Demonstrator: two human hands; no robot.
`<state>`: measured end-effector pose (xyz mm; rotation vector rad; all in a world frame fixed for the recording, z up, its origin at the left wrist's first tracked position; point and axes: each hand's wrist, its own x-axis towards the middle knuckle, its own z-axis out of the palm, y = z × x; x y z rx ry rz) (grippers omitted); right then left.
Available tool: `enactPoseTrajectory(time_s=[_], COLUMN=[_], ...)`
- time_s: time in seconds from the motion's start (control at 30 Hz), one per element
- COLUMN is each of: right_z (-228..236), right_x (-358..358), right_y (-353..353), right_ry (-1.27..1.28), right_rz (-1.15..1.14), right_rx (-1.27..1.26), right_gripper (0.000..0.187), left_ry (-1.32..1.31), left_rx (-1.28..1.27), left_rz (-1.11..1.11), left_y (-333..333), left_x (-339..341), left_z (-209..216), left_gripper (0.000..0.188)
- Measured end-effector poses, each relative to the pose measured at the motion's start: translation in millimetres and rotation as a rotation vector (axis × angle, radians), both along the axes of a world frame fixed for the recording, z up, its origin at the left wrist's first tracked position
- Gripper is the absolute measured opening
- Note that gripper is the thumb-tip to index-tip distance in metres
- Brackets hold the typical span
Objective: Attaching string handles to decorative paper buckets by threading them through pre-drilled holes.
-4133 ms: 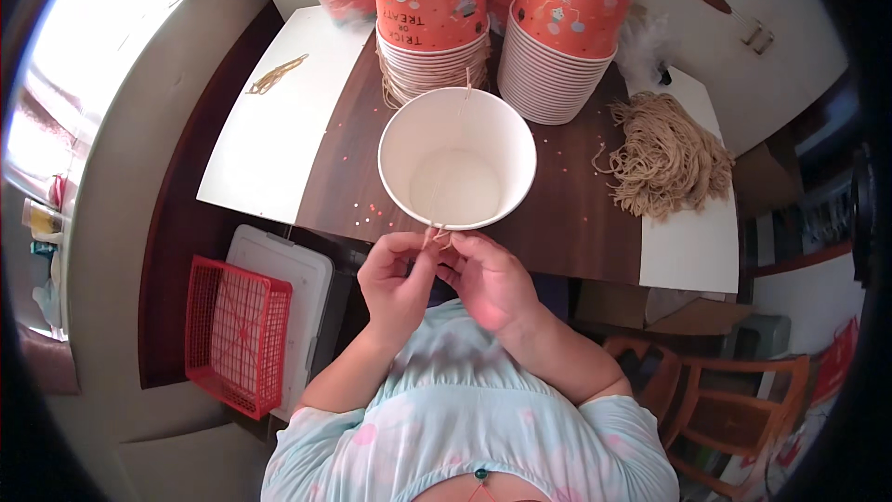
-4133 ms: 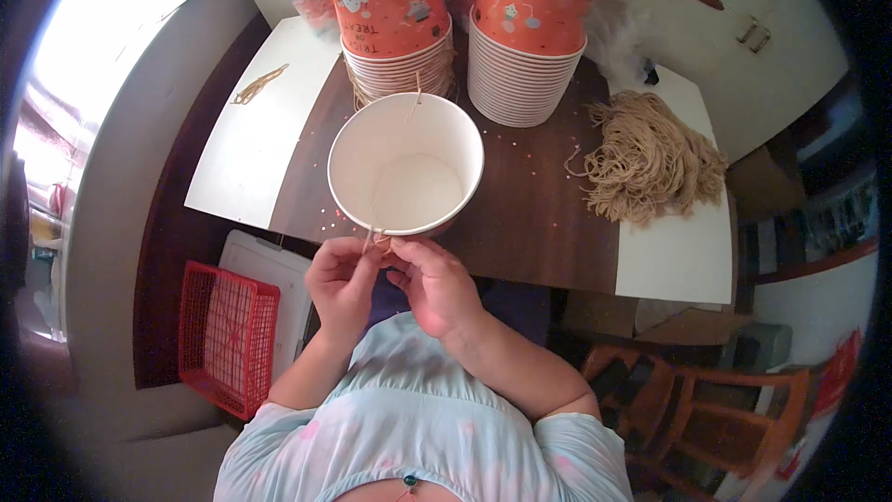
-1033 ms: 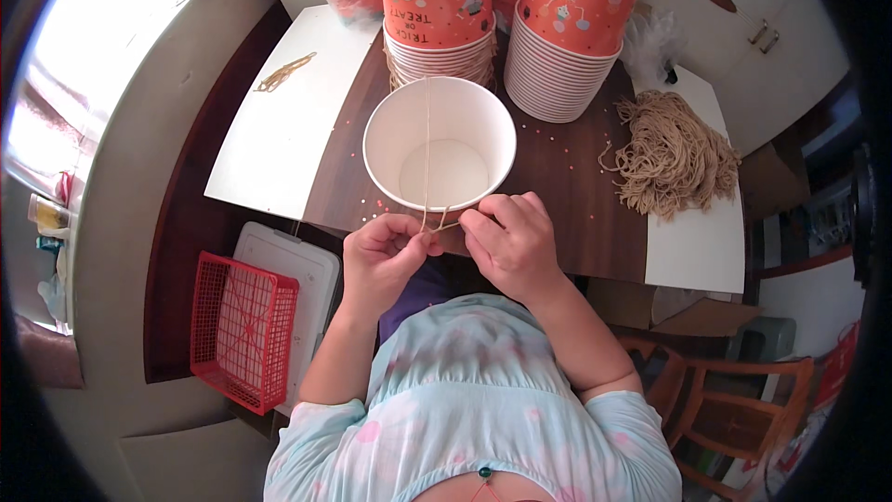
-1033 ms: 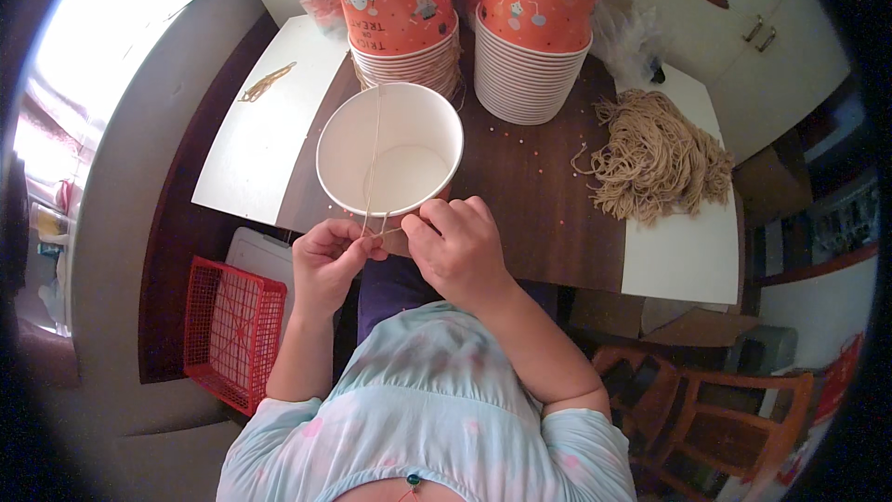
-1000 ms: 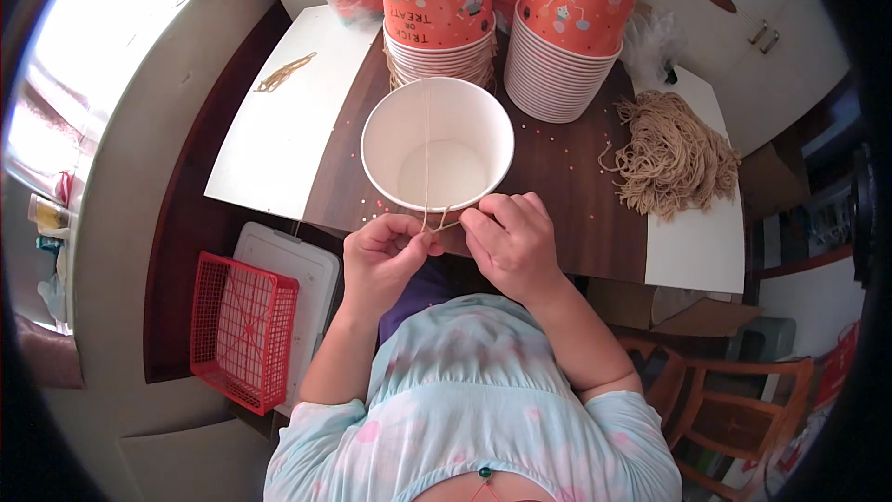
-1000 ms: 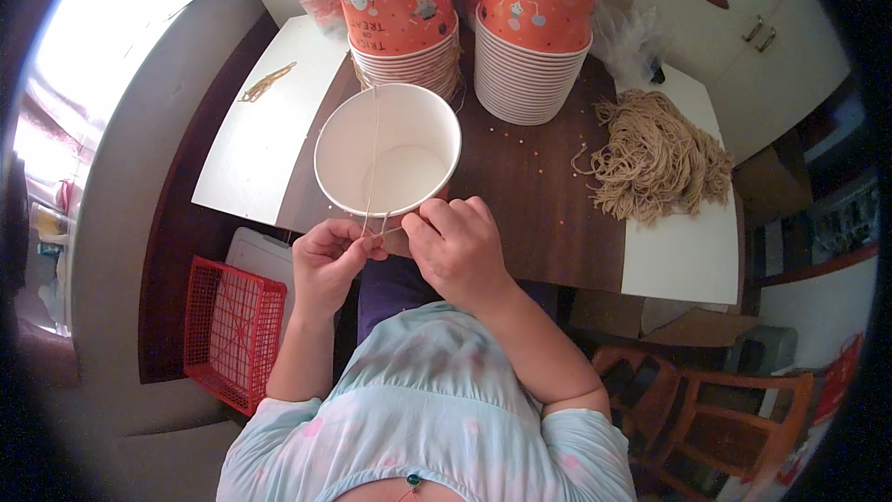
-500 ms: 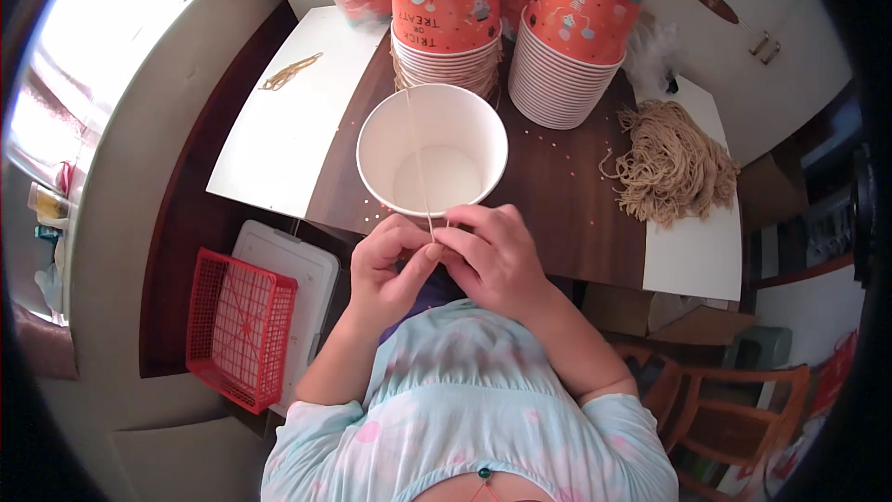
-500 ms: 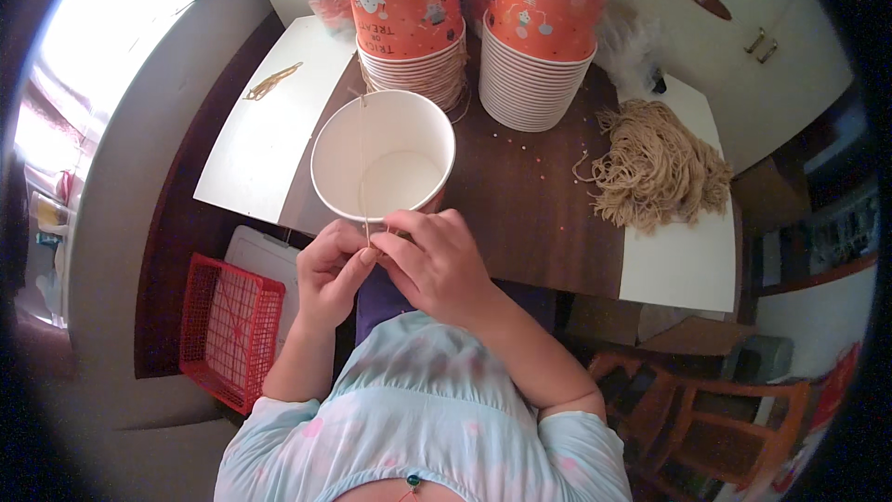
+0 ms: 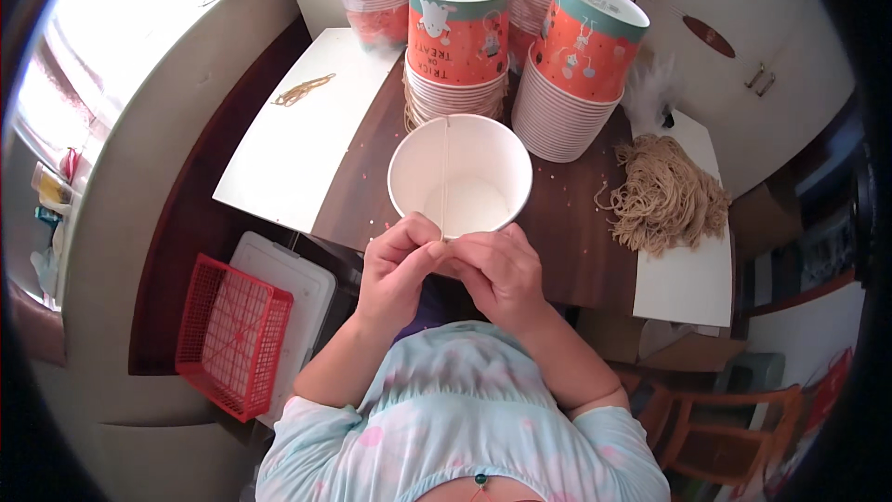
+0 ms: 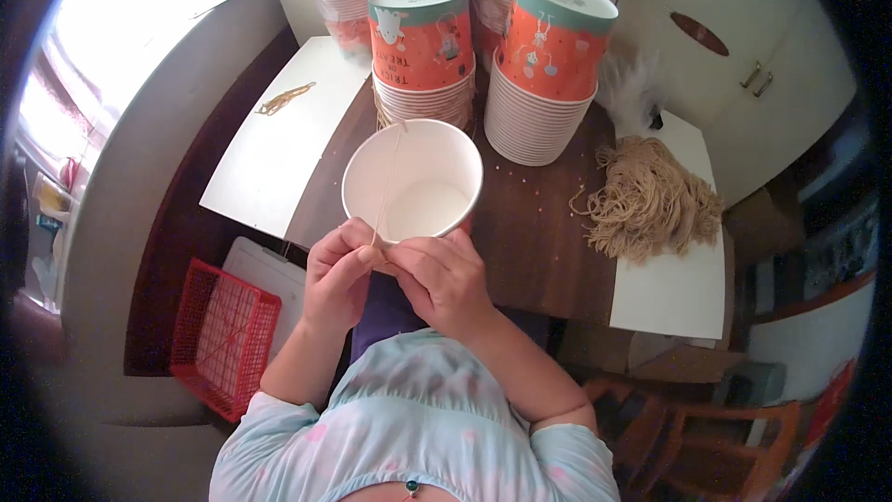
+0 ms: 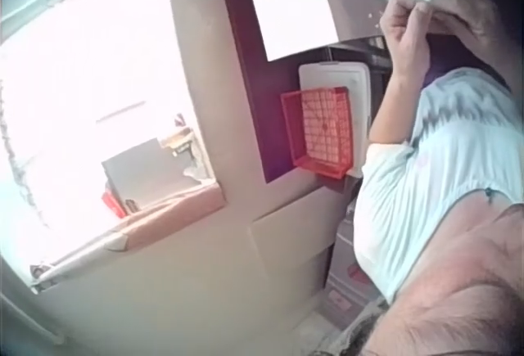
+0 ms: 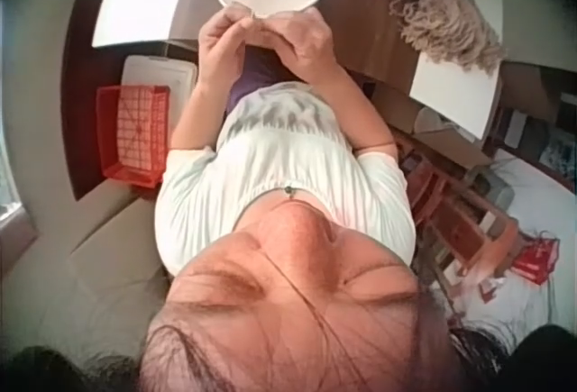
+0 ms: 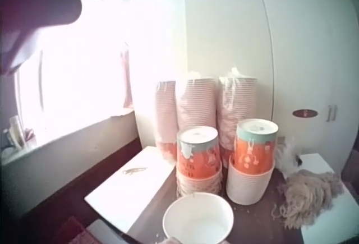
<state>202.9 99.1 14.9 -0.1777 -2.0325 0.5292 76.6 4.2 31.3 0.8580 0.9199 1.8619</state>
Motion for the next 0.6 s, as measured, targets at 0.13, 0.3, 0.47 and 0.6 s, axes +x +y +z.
enactPoseTrajectory(time_s=[0.13, 0.3, 0.47, 0.6], right_z=[10, -14, -3, 53], right_x=[3, 7, 9, 7], right_y=[2, 23, 40, 77], right_ry=[-0.071, -0.189, -0.043, -0.051], right_rz=[-0.201, -0.214, -0.274, -0.330], right_rx=[0.110, 0.164, 0.069, -0.280], right_gripper=[0.018, 0.016, 0.014, 0.055], left_ry=[-0.144, -0.246, -0.164, -0.203], left_rx=[0.180, 0.251, 0.215, 0.286], left_rz=[-0.035, -0.093, -0.061, -0.282], left_y=[-2, -1, 1, 4], left_x=[-7, -20, -28, -34], left_z=[7, 25, 27, 13], left_gripper=[0.012, 0.012, 0.014, 0.012])
